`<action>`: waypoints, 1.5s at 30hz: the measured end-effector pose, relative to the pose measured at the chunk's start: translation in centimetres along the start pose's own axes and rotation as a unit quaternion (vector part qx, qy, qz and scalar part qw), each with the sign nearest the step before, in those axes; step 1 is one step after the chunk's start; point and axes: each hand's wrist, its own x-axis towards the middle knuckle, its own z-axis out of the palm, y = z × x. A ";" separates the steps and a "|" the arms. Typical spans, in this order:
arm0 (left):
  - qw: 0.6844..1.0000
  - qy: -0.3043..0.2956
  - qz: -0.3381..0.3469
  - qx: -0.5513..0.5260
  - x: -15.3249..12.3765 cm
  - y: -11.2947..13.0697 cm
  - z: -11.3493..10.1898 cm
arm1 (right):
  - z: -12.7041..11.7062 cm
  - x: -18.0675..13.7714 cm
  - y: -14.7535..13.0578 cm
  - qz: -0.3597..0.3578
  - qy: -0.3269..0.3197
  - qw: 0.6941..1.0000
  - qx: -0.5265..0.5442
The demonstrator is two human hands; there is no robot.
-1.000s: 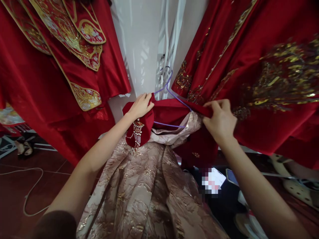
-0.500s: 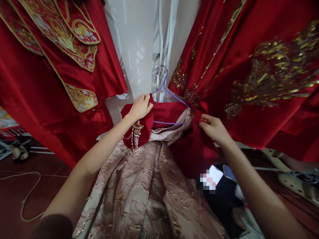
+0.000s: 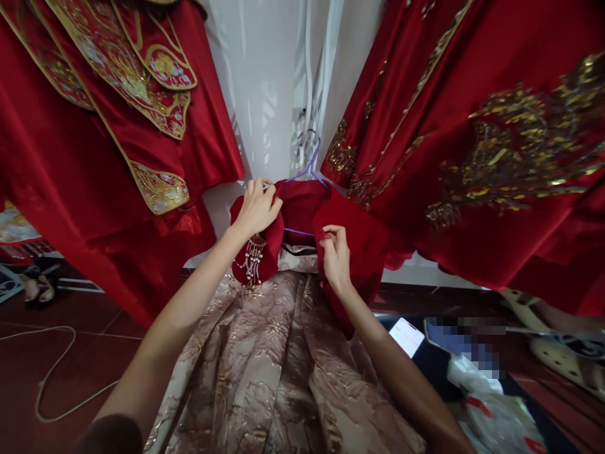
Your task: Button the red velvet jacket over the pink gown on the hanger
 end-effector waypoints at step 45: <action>0.948 -0.025 0.014 -0.316 -5.0 3.9 2.3 | 2.2 1.6 0.5 -0.026 -0.054 0.987 0.147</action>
